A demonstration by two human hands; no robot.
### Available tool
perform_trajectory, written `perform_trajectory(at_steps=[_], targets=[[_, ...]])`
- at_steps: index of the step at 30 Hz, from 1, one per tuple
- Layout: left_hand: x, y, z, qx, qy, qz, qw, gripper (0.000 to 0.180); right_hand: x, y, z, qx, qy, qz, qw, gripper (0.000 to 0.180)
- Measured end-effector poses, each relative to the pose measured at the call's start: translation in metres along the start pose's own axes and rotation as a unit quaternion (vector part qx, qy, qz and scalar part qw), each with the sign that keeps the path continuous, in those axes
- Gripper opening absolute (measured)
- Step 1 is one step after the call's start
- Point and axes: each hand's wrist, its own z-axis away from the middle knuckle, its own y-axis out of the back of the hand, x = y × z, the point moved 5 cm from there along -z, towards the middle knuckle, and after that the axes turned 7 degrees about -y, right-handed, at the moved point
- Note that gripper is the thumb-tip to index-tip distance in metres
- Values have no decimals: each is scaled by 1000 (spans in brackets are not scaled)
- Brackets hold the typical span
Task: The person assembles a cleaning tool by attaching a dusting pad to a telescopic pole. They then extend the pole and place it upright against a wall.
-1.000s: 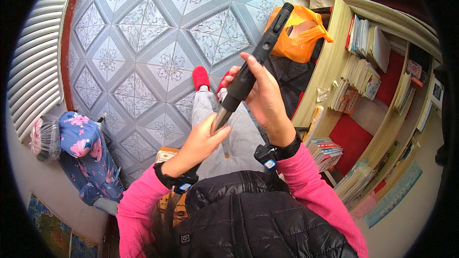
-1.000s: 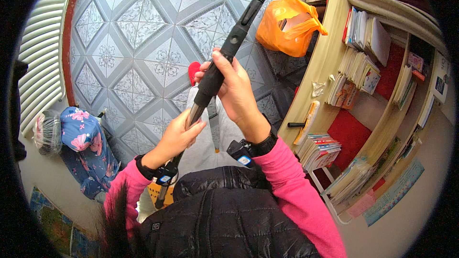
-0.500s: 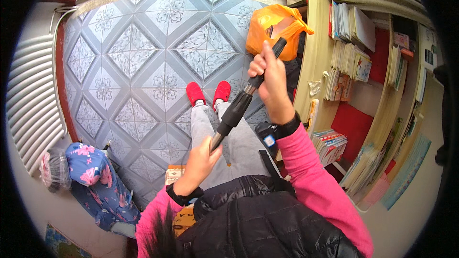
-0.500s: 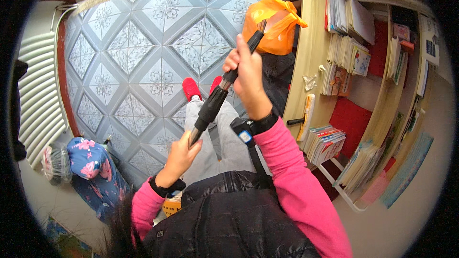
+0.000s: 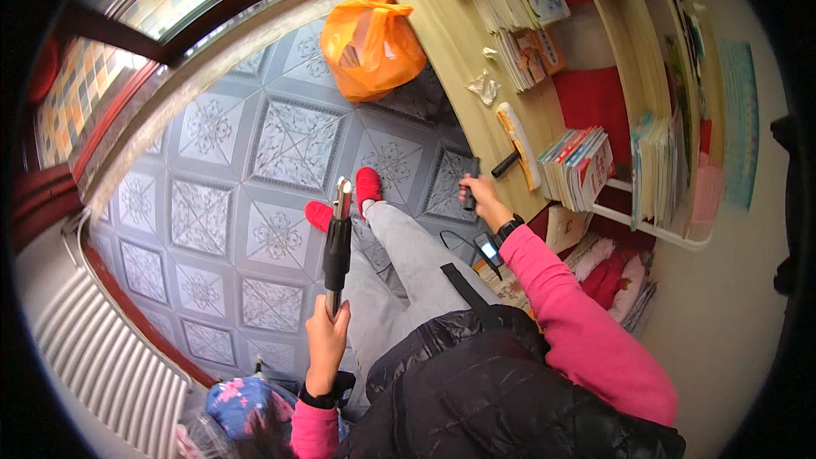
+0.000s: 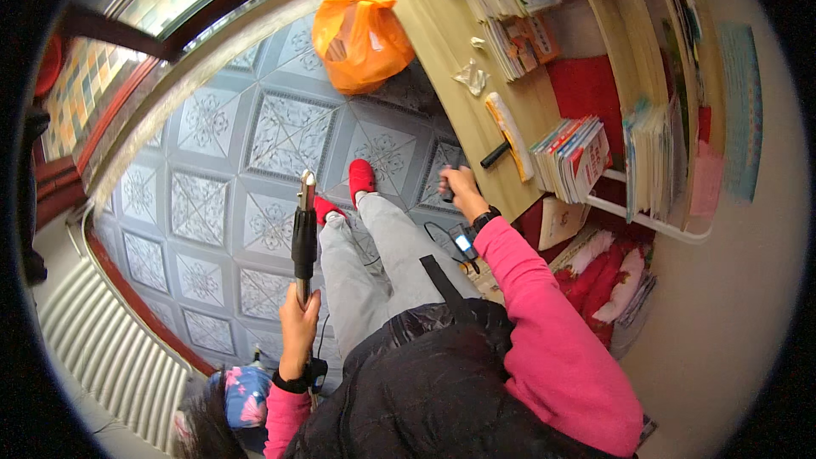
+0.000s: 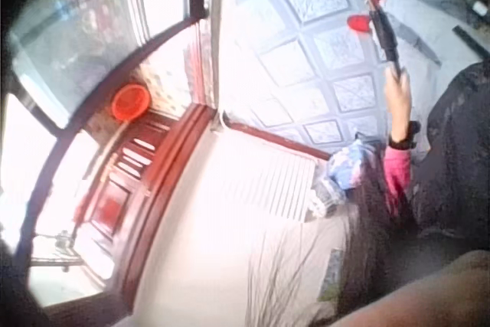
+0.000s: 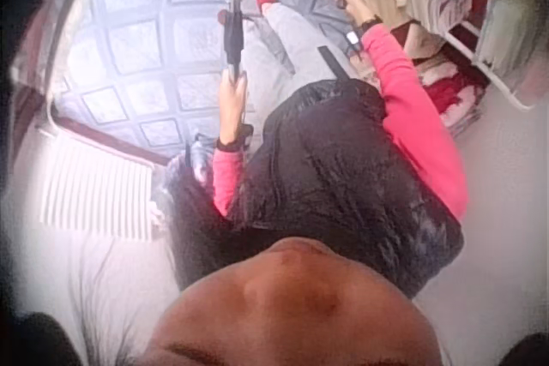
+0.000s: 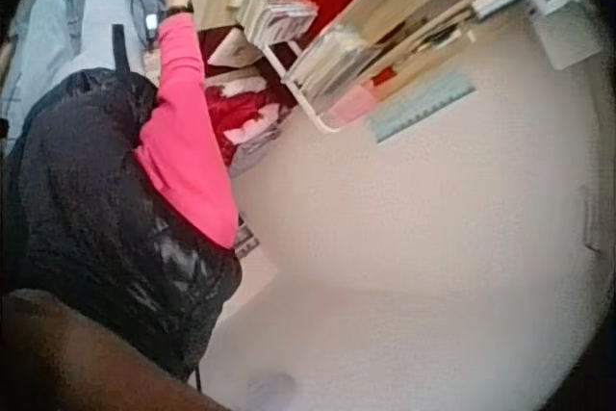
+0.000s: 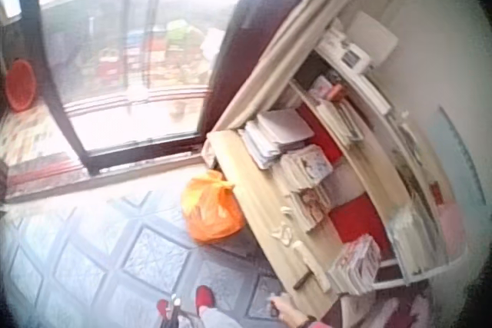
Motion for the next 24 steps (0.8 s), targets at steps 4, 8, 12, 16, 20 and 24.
perform_trajectory(at_steps=[4,8,12,16,20,24], targets=[[18,-25,-18,-51,9,-50,997,23,-3,106,-77,206,110,189,954,25],[44,-58,-54,-52,-53,-107,991,21,-41,118,-158,252,223,405,850,32],[64,-97,-89,-72,-73,-194,976,23,-69,107,-225,285,284,380,833,39],[78,-131,-118,-99,-58,-210,971,24,-88,110,-242,351,278,405,797,37],[95,-153,-139,-70,-83,-239,965,24,-110,71,-143,274,330,263,864,36],[113,-174,-152,-36,-130,-292,947,26,-79,-51,23,-367,84,-220,900,51]])
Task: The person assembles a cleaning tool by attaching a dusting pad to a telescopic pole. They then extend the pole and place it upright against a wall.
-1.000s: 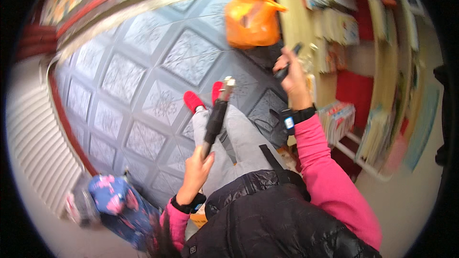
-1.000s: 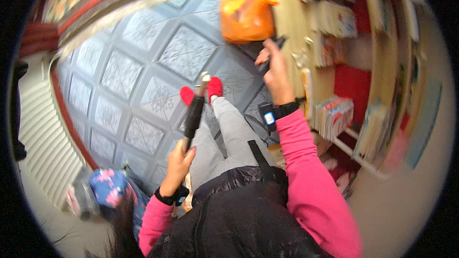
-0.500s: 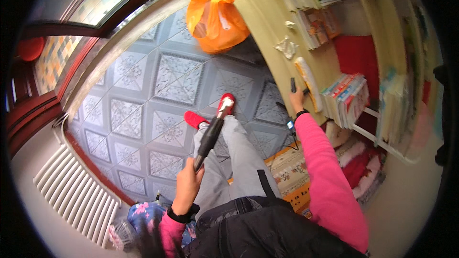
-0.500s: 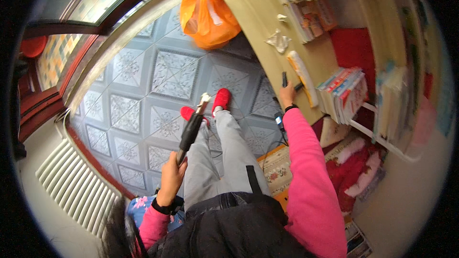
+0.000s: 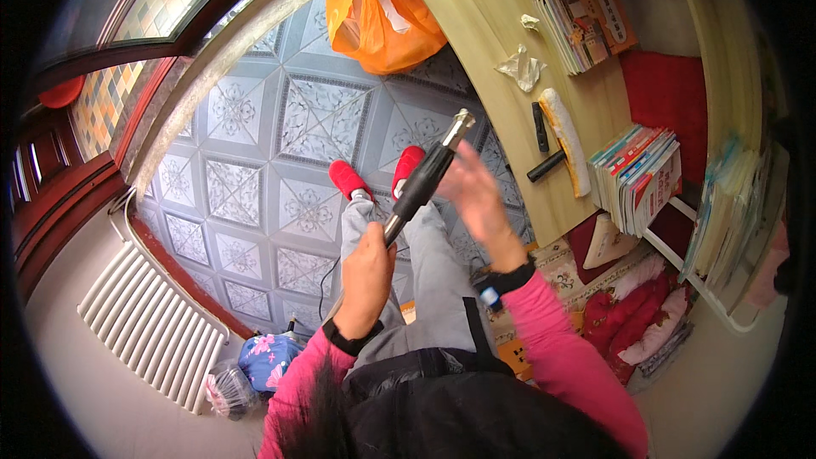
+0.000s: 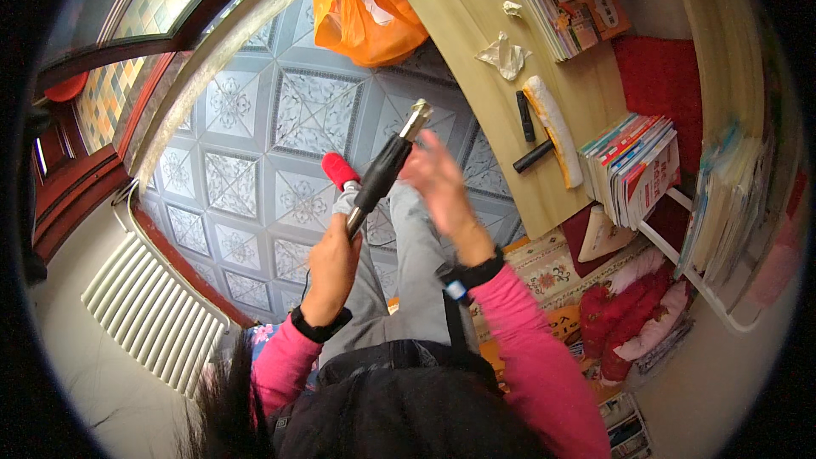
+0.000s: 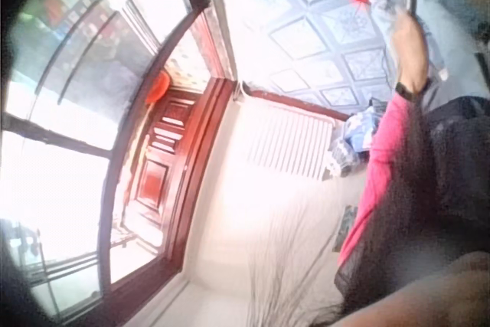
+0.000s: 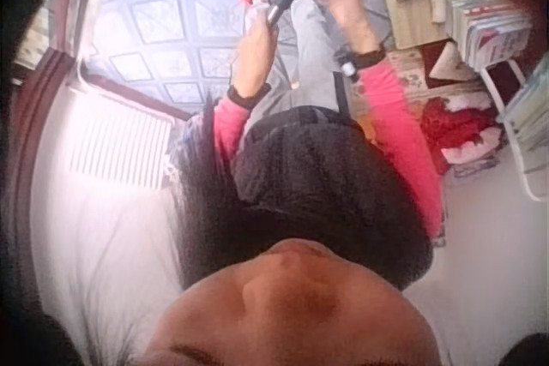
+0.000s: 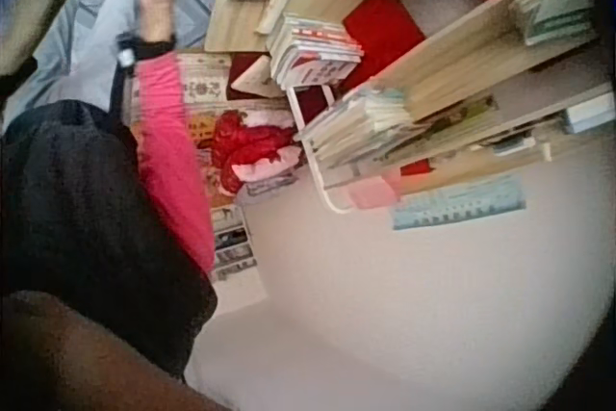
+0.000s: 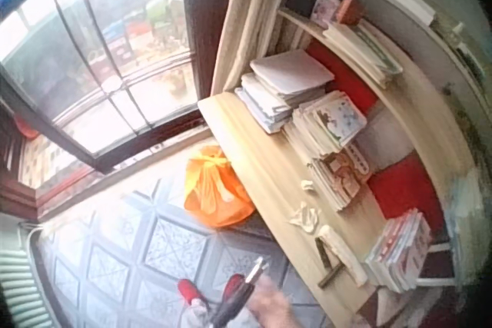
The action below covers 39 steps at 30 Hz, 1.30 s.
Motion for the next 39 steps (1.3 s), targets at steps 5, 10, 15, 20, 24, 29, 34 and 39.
perform_trajectory(at_steps=[5,10,15,20,24,29,34,39], targets=[[6,8,-11,-19,-1,124,992,31,0,-91,-5,133,16,-80,988,10],[-9,18,-17,-52,56,291,954,38,18,-131,8,172,14,-3,985,16],[-11,23,-18,-33,50,325,944,24,16,-143,6,122,14,-34,992,15],[-19,32,-26,-76,48,385,918,18,16,-157,-4,56,-20,-64,996,12],[-24,42,-28,-76,22,394,916,21,10,-174,-12,-59,-22,-54,997,10],[-27,46,-45,16,-22,328,944,21,8,-172,-32,20,-19,30,999,9],[-32,47,-45,108,-29,-29,993,17,20,-151,-41,284,21,-40,958,17],[-49,34,-41,72,-13,22,997,19,29,-155,-48,220,-21,-46,974,19]])
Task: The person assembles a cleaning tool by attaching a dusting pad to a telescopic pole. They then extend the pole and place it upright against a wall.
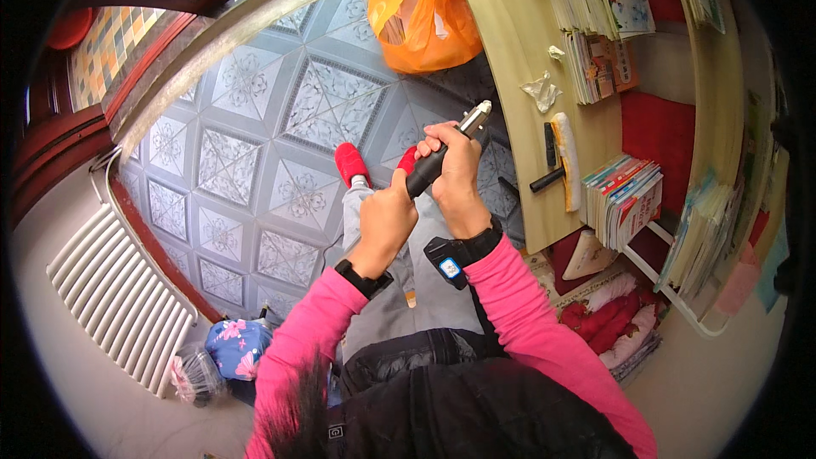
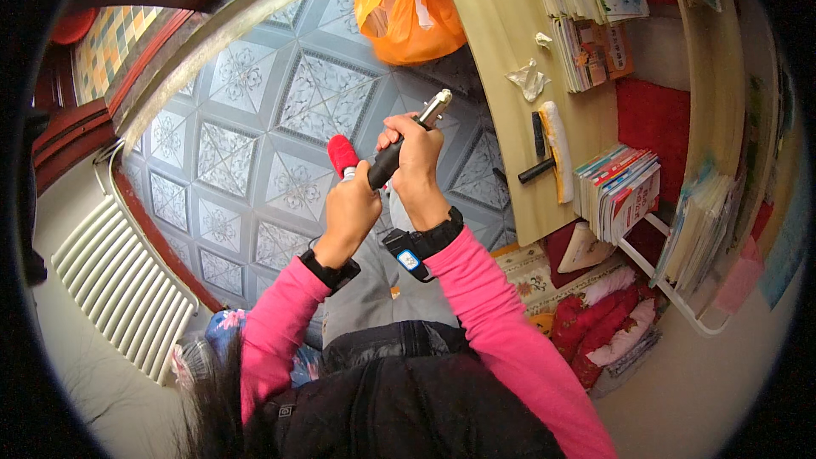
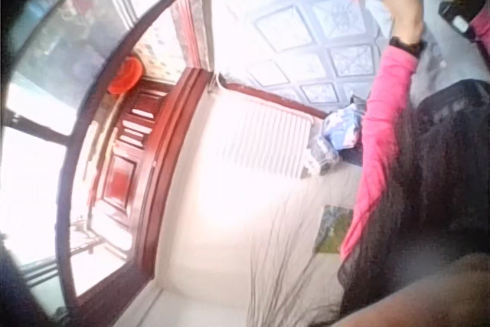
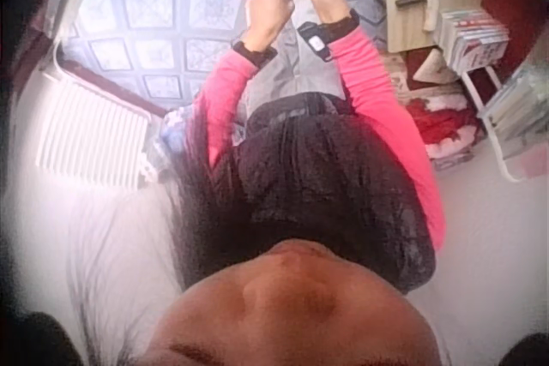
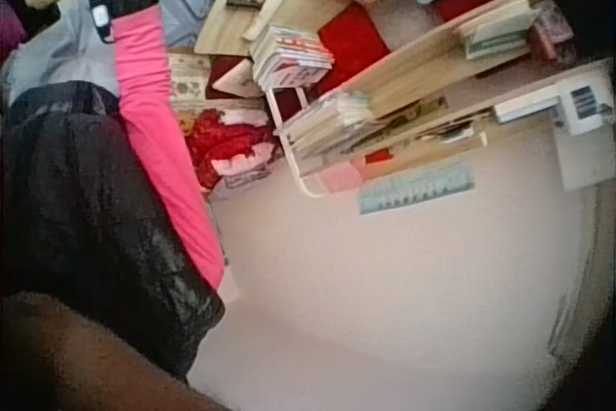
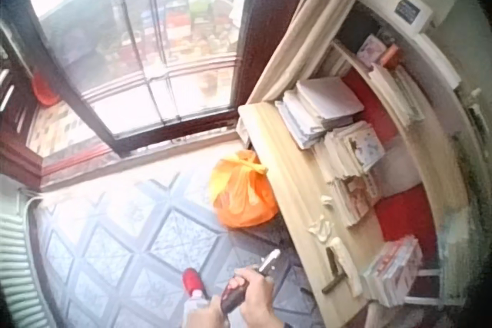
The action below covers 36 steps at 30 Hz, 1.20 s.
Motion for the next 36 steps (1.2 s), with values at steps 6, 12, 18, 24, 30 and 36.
perform_trajectory(at_steps=[6,12,18,24,30,36], targets=[[4,5,6,-139,19,384,913,16,-8,-26,31,-289,-42,62,955,19],[4,30,8,-291,123,500,806,22,-24,-57,52,-500,-96,102,855,12],[-8,31,-2,-51,72,245,966,15,-13,-31,41,-117,99,185,971,21],[6,40,2,8,-60,289,955,16,3,-35,37,-192,22,66,979,15],[9,38,24,-304,179,591,725,23,-7,-48,50,-400,-80,60,911,19],[5,49,24,-265,175,523,791,21,-15,-23,55,-282,72,248,924,44]])
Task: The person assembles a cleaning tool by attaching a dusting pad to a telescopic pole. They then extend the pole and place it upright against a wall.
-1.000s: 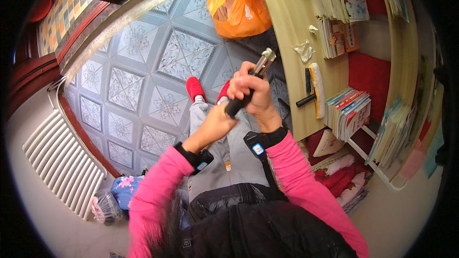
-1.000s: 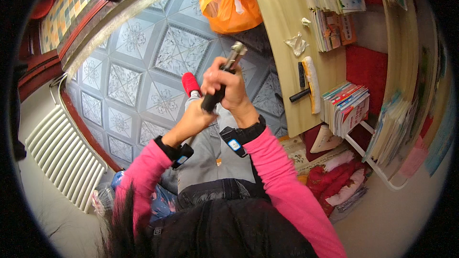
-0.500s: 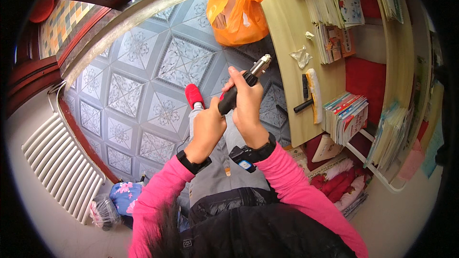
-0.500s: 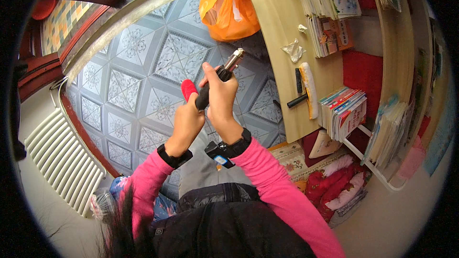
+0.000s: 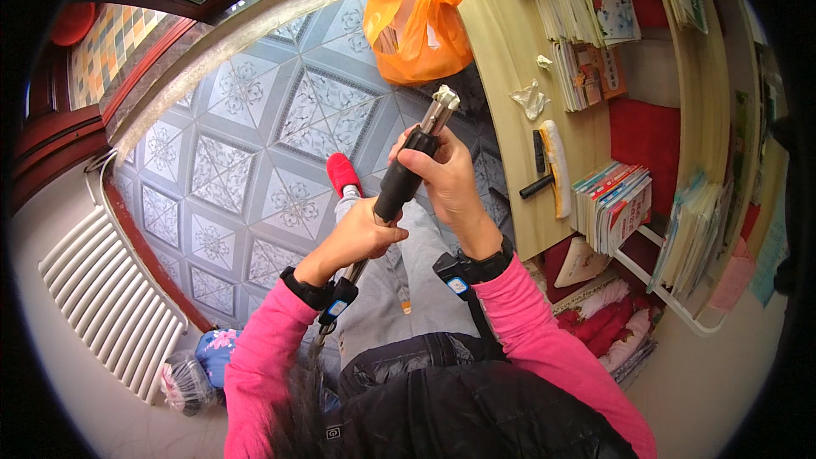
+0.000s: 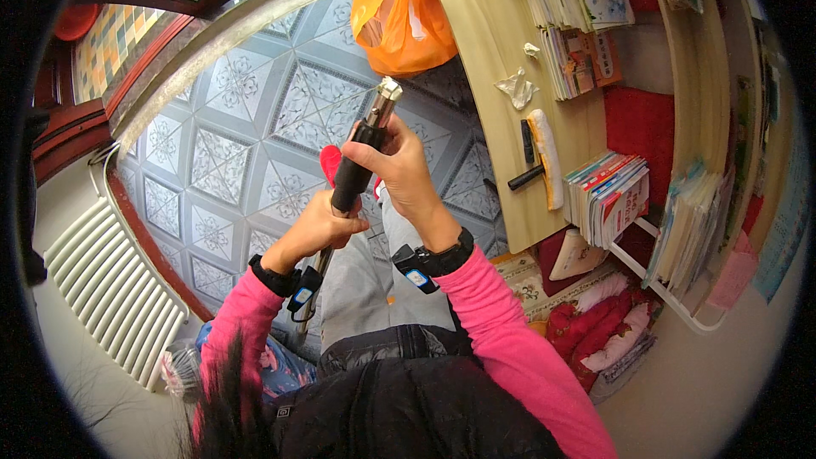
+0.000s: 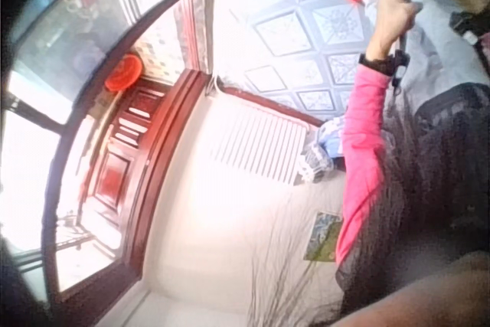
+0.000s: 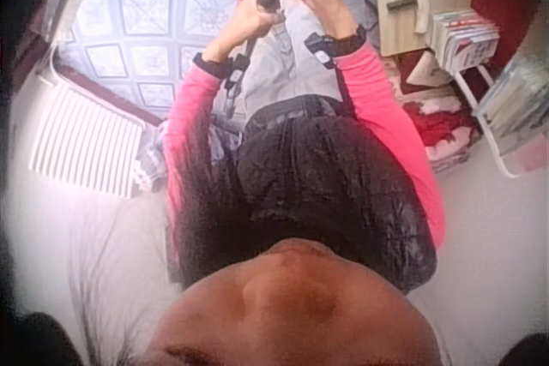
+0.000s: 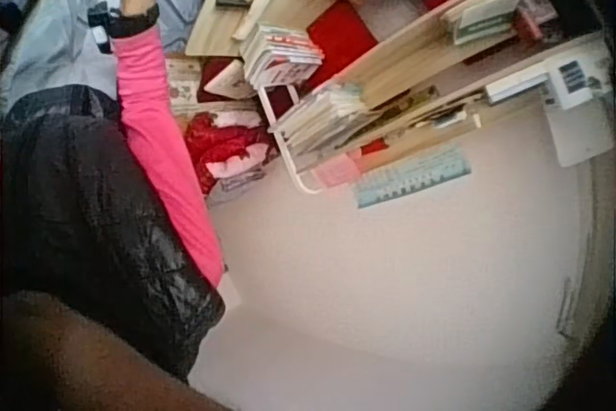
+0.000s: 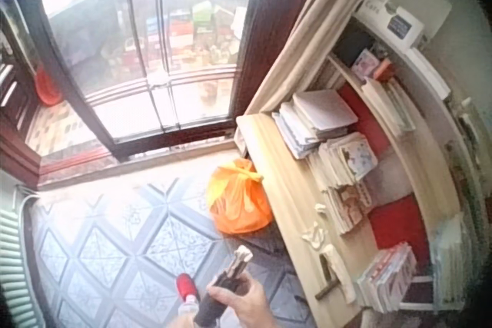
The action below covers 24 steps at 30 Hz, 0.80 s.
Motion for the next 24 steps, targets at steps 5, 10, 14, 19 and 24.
perform_trajectory(at_steps=[5,10,14,19,24], targets=[[-9,-9,14,-91,60,49,993,22,-7,-5,10,-228,-57,-164,958,53],[-3,2,12,44,-16,-11,999,24,-2,4,13,-23,-19,-63,998,42],[-2,3,13,55,-36,-40,997,22,-6,-4,15,-59,-26,-78,995,53],[-3,2,12,53,-53,-101,992,17,-11,-2,14,-19,-23,68,997,69],[-9,-1,11,45,-57,-156,985,20,-13,0,18,-59,14,-94,994,79]])
